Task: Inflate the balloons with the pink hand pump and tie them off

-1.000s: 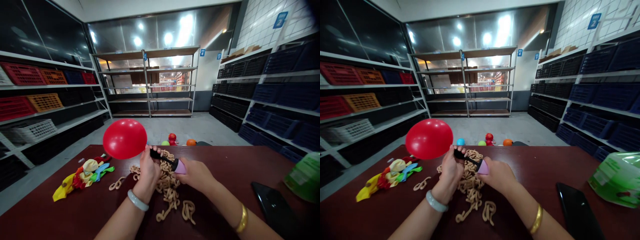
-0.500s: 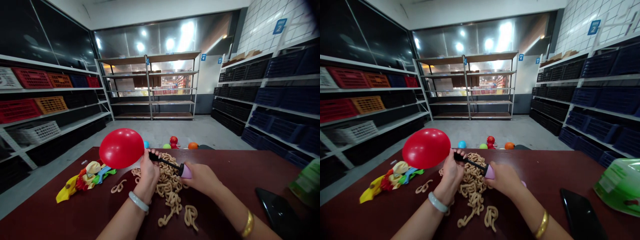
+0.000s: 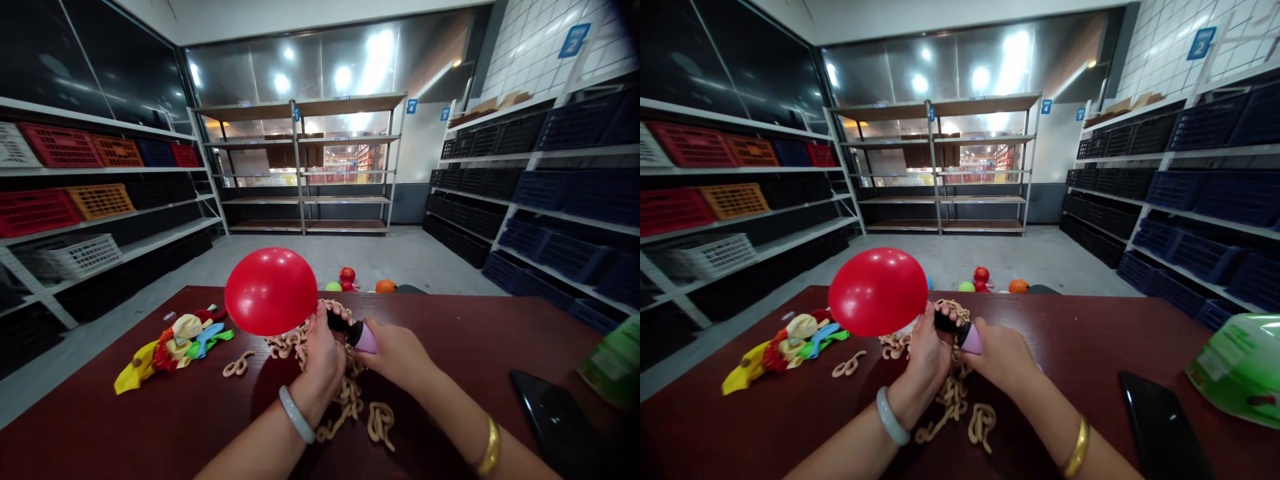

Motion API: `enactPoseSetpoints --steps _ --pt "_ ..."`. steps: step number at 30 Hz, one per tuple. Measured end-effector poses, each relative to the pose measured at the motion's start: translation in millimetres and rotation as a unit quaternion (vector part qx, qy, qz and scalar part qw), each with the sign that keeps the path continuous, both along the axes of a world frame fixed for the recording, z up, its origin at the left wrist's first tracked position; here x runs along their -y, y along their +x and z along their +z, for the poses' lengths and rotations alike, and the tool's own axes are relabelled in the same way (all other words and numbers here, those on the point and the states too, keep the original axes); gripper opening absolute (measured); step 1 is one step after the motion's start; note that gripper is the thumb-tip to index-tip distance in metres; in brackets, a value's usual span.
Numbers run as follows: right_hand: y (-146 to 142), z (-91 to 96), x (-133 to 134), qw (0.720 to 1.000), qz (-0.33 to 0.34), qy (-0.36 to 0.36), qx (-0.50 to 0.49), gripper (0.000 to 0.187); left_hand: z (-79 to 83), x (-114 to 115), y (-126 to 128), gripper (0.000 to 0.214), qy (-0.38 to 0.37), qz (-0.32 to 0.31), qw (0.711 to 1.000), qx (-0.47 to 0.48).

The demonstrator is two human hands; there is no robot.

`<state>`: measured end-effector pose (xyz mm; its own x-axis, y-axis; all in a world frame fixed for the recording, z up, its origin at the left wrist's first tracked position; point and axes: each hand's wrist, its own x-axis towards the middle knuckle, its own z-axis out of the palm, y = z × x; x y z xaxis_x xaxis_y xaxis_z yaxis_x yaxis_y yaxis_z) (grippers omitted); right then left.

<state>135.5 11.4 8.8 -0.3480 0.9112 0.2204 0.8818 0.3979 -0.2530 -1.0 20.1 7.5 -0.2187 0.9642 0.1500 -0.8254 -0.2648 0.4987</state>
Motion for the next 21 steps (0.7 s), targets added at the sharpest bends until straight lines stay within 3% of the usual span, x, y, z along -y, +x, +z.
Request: enactPoseSetpoints --steps 6,11,15,21 --pt "-0.2 6.6 -0.7 1.0 -0.008 -0.013 -0.015 0.042 11.5 -8.3 -14.7 0.02 -0.029 0.003 1.0 0.005" --pt "8.5 11.6 -6.0 1.0 -0.007 -0.028 0.001 0.043 28.4 -26.7 -59.6 0.021 -0.037 0.051 0.998 0.018" --pt "19.5 9.8 -10.4 0.999 -0.002 -0.032 0.01 0.044 32.7 -36.0 -87.6 0.025 -0.024 0.078 0.996 0.037" --pt "27.9 5.5 -13.5 1.0 0.012 -0.009 0.025 0.042 26.9 -37.1 -81.0 0.026 -0.03 0.067 0.996 0.047"
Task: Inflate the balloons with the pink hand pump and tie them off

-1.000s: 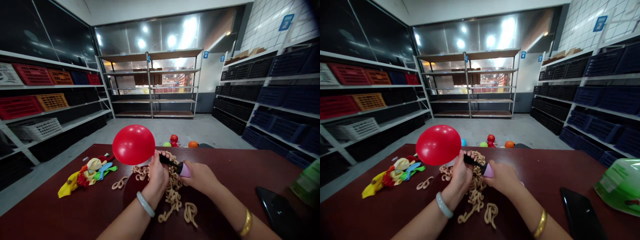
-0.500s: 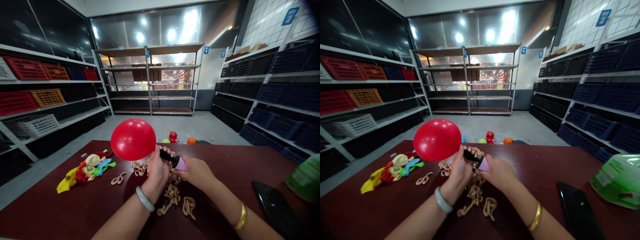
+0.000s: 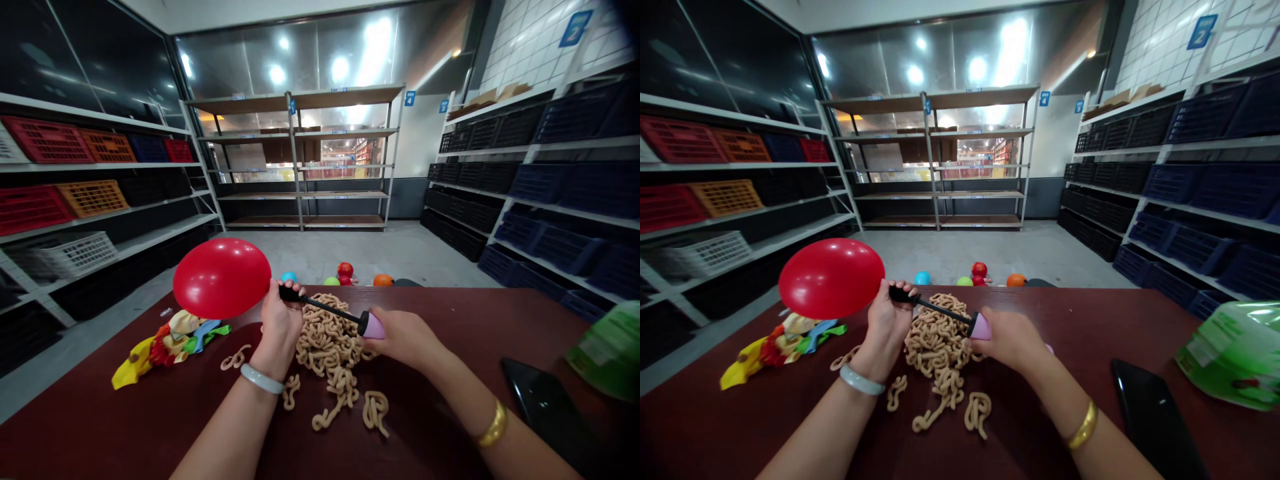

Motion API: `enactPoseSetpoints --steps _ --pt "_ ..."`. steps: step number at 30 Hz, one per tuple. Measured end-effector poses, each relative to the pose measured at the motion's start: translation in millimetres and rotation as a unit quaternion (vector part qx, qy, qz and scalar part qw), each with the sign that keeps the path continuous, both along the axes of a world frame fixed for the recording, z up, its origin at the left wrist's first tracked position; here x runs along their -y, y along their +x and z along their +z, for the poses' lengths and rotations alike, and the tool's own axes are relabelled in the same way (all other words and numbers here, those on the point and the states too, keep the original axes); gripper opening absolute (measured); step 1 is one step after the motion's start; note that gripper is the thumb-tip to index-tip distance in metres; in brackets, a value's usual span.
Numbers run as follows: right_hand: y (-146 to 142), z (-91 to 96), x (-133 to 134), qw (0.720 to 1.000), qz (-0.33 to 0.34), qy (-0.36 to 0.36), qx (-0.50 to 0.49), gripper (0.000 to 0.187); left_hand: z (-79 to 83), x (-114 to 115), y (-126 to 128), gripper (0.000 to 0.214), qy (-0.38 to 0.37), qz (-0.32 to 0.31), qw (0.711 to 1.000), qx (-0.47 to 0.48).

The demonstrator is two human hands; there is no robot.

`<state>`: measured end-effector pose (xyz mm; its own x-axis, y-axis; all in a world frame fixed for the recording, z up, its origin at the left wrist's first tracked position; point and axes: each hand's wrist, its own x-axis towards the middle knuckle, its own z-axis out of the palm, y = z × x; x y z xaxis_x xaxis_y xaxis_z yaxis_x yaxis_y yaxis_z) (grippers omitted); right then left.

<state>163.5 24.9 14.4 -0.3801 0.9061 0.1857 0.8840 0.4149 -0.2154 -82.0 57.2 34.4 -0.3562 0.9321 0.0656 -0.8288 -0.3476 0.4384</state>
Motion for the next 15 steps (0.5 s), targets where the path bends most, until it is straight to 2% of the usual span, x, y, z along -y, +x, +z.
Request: enactPoseSetpoints --steps 5,9,12,15 --pt "-3.4 3.1 4.8 1.0 -0.004 0.01 0.009 0.043 -13.3 7.1 29.1 0.023 0.003 -0.041 0.999 -0.017" --pt "-11.0 6.6 11.2 1.0 -0.01 -0.006 0.006 0.046 -23.0 22.1 60.2 0.021 -0.008 -0.071 0.997 -0.041" --pt "-16.0 9.1 14.7 1.0 -0.011 -0.018 -0.011 0.051 -24.6 33.3 76.4 0.023 -0.005 -0.095 0.993 -0.064" --pt "-18.9 10.8 16.2 0.999 -0.005 -0.022 -0.031 0.056 -23.1 37.1 79.8 0.023 -0.001 -0.1 0.993 -0.067"
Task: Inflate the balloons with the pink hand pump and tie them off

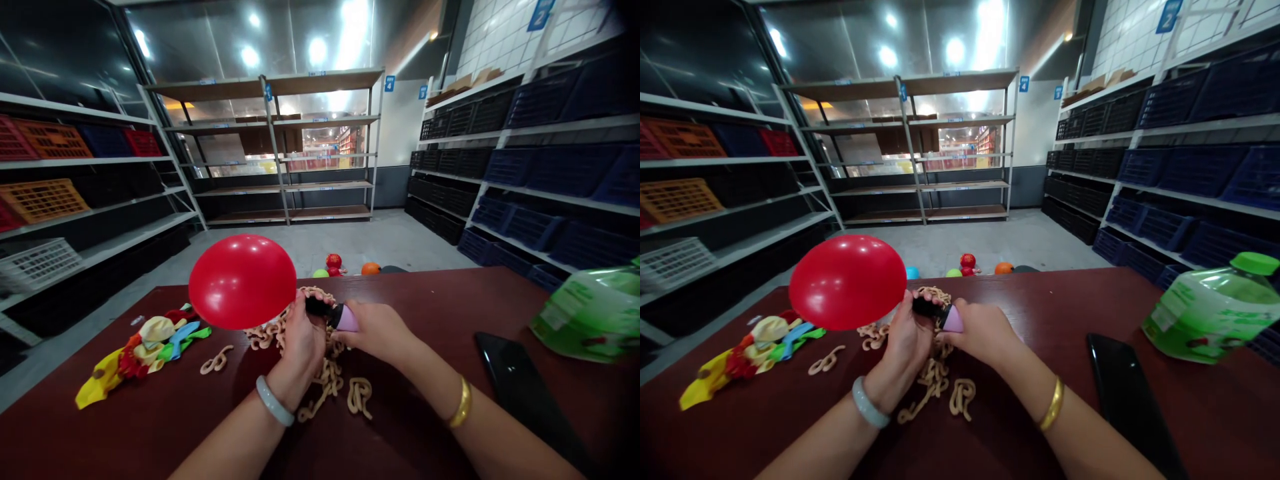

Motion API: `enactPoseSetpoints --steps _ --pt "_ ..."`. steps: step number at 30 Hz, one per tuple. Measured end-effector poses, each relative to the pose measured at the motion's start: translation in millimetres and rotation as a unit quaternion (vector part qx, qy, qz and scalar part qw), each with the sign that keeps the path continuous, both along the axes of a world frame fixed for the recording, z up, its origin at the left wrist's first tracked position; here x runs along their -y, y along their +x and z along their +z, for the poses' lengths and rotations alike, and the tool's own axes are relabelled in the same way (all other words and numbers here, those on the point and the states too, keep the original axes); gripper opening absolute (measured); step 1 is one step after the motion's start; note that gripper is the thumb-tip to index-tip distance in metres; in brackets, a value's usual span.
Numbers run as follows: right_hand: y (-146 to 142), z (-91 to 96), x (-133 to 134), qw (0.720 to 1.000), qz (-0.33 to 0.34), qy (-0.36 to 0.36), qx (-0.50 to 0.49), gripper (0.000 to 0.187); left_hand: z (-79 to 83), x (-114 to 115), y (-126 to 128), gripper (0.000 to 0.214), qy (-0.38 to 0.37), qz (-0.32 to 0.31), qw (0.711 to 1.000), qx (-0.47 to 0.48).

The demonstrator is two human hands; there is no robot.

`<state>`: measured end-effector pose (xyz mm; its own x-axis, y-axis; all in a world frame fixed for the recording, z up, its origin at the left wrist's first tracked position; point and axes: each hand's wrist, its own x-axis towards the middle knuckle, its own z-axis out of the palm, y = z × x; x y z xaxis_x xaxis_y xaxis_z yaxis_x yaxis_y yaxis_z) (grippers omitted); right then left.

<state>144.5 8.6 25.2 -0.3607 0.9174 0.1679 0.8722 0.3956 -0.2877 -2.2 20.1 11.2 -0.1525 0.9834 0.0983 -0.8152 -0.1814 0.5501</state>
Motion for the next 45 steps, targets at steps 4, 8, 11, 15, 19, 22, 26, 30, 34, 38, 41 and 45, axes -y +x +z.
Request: enactPoseSetpoints --steps 4,8,11,15,19,22,26,30,34,38,41,45 --pt "-2.2 -2.2 -0.5 0.998 0.047 0.033 -0.031 0.066 0.7 -4.3 -7.1 0.022 -0.012 0.031 0.999 0.016" --pt "-3.7 -6.6 -1.0 0.996 0.077 0.043 -0.009 0.063 -2.0 -7.8 -10.4 0.018 -0.029 0.046 0.998 0.036" --pt "-4.9 -6.9 0.3 0.996 0.079 0.044 0.016 0.057 -2.2 -7.9 -8.2 0.017 -0.046 0.045 0.997 0.038" --pt "-7.9 -5.4 2.8 0.995 0.084 0.049 0.025 0.052 1.2 -7.3 -7.0 0.017 -0.076 0.068 0.994 0.027" --pt "-10.1 -6.1 4.2 0.995 0.086 0.052 0.028 0.05 1.7 -8.3 -9.6 0.016 -0.112 0.072 0.991 0.034" --pt "-9.8 -7.0 4.4 0.994 0.083 0.062 0.035 0.05 0.5 -10.1 -11.1 0.013 -0.119 0.083 0.989 0.027" --pt "-9.2 -7.5 4.5 0.993 0.082 0.077 0.031 0.048 0.4 -12.7 -12.5 0.011 -0.108 0.098 0.989 0.022" --pt "-11.5 -7.8 5.1 0.993 0.083 0.082 0.027 0.048 0.3 -17.7 -17.8 0.008 -0.095 0.118 0.988 0.014" --pt "-10.9 -4.8 4.6 0.994 0.082 0.066 0.003 0.048 1.5 -23.3 -26.4 0.012 -0.058 0.108 0.992 -0.011" --pt "-1.7 -0.7 -0.2 0.993 0.102 0.033 -0.04 0.051 1.8 -23.8 -30.3 0.02 -0.032 0.04 0.997 -0.056" --pt "3.9 -1.1 -3.6 0.993 0.102 0.022 -0.05 0.054 -4.5 -20.7 -25.0 0.025 -0.025 0.013 0.996 -0.084" --pt "1.7 -1.9 -1.1 0.993 0.107 0.004 -0.051 0.052 -13.2 -16.9 -12.6 0.024 0.003 0.055 0.994 -0.096"
